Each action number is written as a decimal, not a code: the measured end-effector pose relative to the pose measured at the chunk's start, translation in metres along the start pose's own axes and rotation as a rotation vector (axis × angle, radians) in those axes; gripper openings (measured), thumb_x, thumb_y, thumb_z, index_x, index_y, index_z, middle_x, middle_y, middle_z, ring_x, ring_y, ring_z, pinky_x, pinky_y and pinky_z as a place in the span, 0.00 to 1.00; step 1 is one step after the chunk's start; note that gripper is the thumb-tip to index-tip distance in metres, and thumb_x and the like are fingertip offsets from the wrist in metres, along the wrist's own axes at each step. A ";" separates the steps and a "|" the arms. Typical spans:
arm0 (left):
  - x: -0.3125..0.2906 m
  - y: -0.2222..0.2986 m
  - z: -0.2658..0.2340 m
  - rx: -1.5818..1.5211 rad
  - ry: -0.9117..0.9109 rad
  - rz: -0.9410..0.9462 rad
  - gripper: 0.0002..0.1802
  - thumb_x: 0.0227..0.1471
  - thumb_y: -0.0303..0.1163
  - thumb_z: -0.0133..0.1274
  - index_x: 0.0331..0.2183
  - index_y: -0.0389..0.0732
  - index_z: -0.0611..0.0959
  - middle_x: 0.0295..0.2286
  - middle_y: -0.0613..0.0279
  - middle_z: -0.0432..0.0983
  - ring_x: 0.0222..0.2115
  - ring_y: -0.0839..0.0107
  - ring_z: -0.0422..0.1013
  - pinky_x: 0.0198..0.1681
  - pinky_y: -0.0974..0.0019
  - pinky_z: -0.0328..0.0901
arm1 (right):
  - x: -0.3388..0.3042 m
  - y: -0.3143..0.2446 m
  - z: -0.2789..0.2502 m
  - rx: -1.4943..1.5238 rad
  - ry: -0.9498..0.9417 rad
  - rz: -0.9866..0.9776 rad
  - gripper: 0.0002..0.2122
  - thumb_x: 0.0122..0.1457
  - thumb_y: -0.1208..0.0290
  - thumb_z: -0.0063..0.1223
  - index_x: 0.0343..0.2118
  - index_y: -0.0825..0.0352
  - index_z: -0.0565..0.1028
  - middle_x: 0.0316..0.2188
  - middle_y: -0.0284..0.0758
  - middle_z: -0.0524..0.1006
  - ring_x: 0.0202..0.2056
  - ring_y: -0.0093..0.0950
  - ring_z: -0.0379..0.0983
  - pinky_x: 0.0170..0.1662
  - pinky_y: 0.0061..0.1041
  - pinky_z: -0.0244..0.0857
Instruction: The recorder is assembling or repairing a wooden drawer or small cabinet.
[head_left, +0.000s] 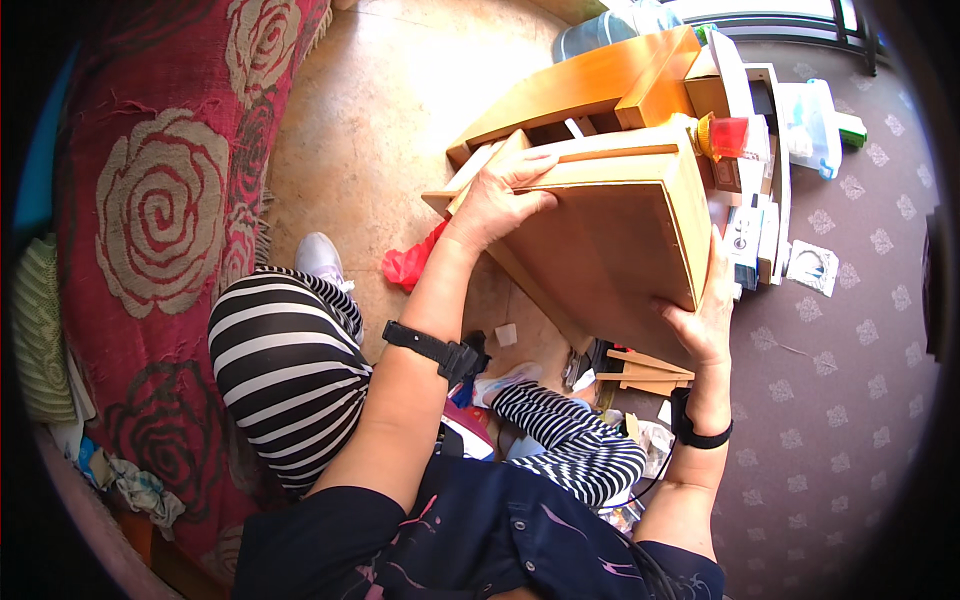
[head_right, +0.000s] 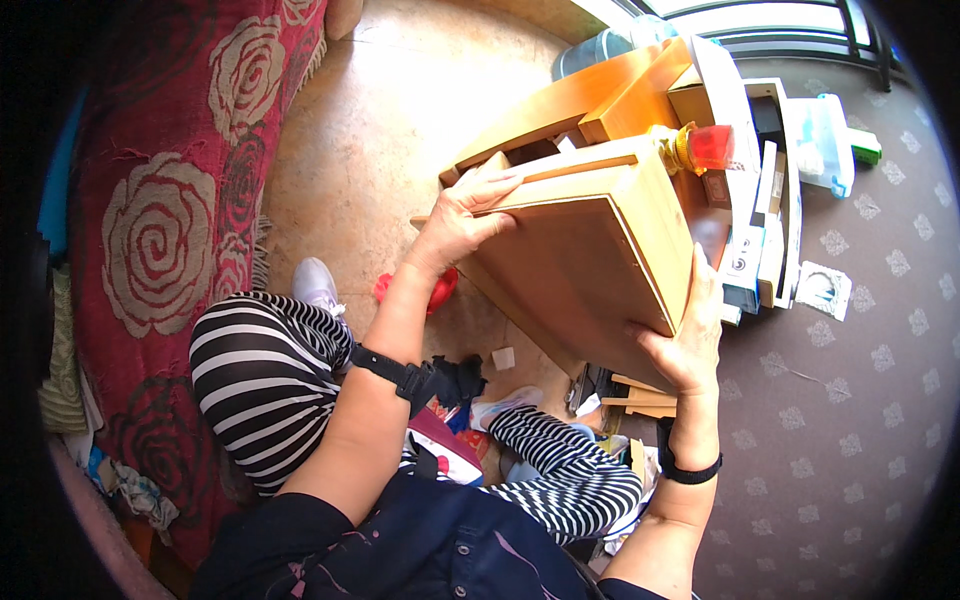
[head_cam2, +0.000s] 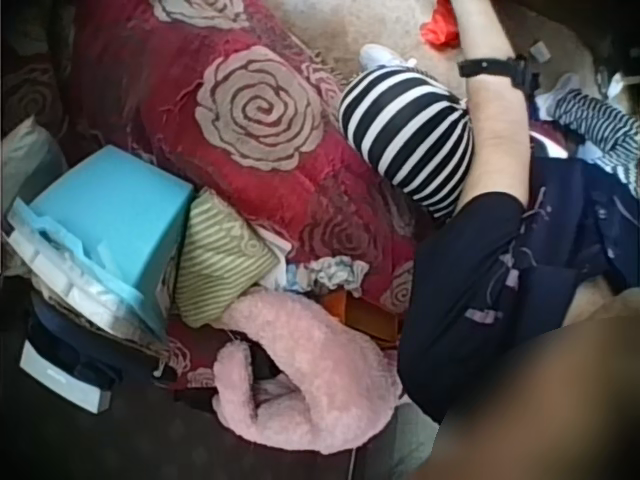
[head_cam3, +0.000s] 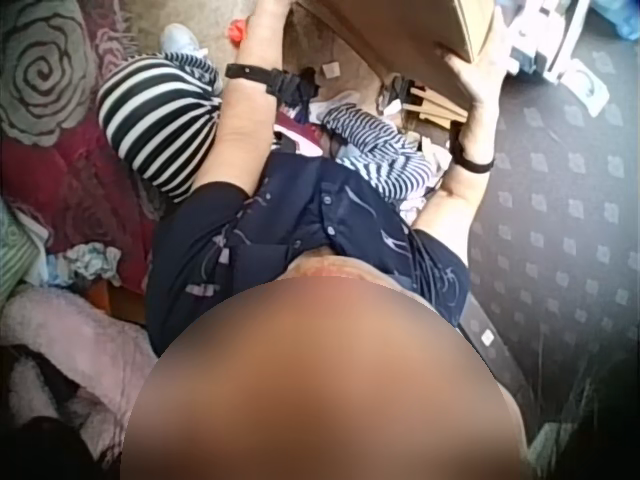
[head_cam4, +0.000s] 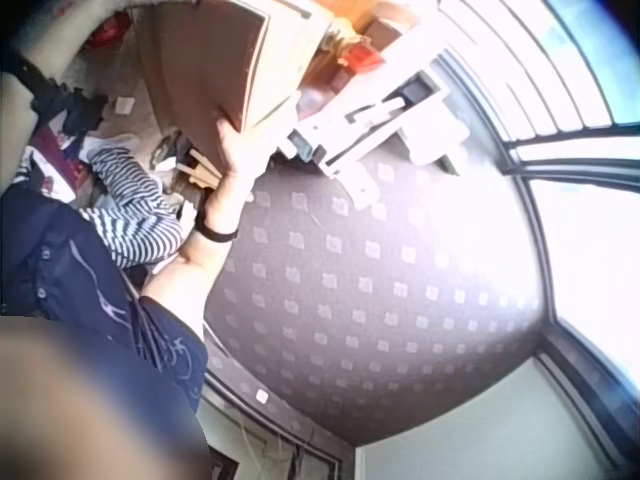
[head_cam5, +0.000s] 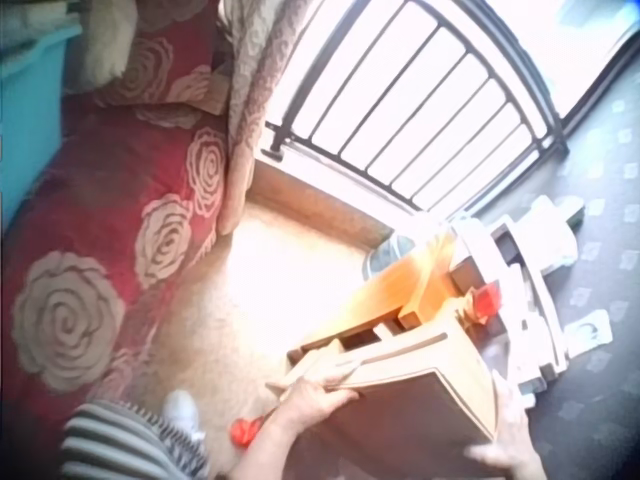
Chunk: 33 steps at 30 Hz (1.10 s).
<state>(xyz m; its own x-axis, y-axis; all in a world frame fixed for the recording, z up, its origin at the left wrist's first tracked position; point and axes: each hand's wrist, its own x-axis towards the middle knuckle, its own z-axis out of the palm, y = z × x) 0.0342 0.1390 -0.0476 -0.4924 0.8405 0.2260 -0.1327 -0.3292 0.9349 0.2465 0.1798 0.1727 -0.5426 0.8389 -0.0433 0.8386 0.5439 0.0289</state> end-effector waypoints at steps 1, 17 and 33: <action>0.000 -0.003 -0.002 -0.179 -0.043 -0.110 0.22 0.38 0.23 0.61 0.42 0.38 0.80 0.43 0.57 0.75 0.47 0.64 0.68 0.53 0.64 0.61 | 0.000 0.000 0.000 0.017 0.001 0.003 0.51 0.26 0.69 0.69 0.60 0.65 0.53 0.51 0.47 0.63 0.53 0.46 0.60 0.56 0.39 0.56; 0.000 0.006 0.013 0.089 -0.009 0.017 0.14 0.45 0.24 0.47 0.38 0.36 0.75 0.39 0.49 0.69 0.45 0.53 0.64 0.52 0.59 0.57 | -0.001 0.001 0.000 0.013 0.008 0.001 0.50 0.27 0.69 0.69 0.59 0.63 0.54 0.50 0.45 0.64 0.52 0.46 0.61 0.55 0.39 0.58; 0.001 0.037 0.010 -0.088 -0.056 -0.105 0.21 0.51 0.23 0.48 0.49 0.38 0.74 0.49 0.58 0.63 0.52 0.64 0.61 0.56 0.66 0.56 | -0.004 0.011 0.003 -0.024 0.026 -0.009 0.51 0.30 0.64 0.69 0.61 0.65 0.51 0.51 0.47 0.61 0.54 0.45 0.57 0.58 0.38 0.54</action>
<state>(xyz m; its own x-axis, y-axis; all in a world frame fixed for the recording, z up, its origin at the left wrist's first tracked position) 0.0376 0.1318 -0.0100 -0.4230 0.8944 0.1451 -0.2569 -0.2720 0.9274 0.2577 0.1823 0.1703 -0.5516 0.8339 -0.0173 0.8324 0.5517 0.0523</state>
